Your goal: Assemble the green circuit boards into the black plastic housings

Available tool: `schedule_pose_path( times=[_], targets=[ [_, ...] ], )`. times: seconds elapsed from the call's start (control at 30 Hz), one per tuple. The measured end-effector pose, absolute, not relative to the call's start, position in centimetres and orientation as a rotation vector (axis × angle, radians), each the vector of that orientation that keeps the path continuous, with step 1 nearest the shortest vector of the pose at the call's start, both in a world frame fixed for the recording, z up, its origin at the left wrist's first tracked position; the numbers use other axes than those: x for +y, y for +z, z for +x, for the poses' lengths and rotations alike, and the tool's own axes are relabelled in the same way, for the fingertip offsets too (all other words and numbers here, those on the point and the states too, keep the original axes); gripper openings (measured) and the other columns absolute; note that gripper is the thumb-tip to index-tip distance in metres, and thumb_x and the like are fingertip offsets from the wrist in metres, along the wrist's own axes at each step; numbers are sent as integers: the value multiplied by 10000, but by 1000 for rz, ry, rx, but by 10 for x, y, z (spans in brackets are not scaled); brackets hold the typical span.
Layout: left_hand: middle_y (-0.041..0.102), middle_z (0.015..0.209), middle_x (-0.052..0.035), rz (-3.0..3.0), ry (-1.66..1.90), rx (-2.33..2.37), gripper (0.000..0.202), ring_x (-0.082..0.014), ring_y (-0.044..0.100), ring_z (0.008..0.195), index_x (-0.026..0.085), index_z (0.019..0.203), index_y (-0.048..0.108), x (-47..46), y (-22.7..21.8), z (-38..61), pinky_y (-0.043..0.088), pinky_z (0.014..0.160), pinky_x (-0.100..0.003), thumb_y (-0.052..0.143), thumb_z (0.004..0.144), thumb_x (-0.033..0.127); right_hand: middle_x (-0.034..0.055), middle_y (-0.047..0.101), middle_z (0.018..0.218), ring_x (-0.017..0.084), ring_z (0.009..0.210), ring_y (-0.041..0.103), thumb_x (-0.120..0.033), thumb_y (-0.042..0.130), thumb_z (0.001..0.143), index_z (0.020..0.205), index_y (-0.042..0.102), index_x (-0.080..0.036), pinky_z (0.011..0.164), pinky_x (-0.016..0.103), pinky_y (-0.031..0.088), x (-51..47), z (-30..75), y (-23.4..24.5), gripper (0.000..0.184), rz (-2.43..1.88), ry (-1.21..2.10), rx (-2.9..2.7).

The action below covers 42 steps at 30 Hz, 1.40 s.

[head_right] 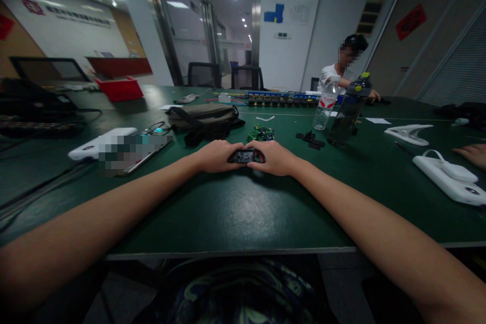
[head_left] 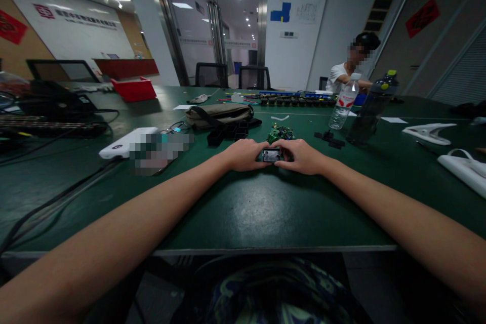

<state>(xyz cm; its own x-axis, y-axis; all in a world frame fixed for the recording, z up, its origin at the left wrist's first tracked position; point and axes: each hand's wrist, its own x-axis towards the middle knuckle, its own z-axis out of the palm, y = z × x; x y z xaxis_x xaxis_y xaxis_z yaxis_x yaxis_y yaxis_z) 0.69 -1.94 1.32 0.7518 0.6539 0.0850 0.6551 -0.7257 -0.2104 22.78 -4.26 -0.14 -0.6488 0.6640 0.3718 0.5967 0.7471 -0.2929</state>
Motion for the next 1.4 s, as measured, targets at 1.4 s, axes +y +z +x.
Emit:
schedule_pose_path(
  times=[1.4],
  targets=[
    [748,1004,-116,-2722,0,-1029,501,-299,722,892,197,1268,566,-18,11,6,507,711,-344,479,920,547,27,675,821,143,665,573,-312,688,837,1187,617,-151,682,264,419,-42,228,-2,391,-965,202,-2489]
  ],
)
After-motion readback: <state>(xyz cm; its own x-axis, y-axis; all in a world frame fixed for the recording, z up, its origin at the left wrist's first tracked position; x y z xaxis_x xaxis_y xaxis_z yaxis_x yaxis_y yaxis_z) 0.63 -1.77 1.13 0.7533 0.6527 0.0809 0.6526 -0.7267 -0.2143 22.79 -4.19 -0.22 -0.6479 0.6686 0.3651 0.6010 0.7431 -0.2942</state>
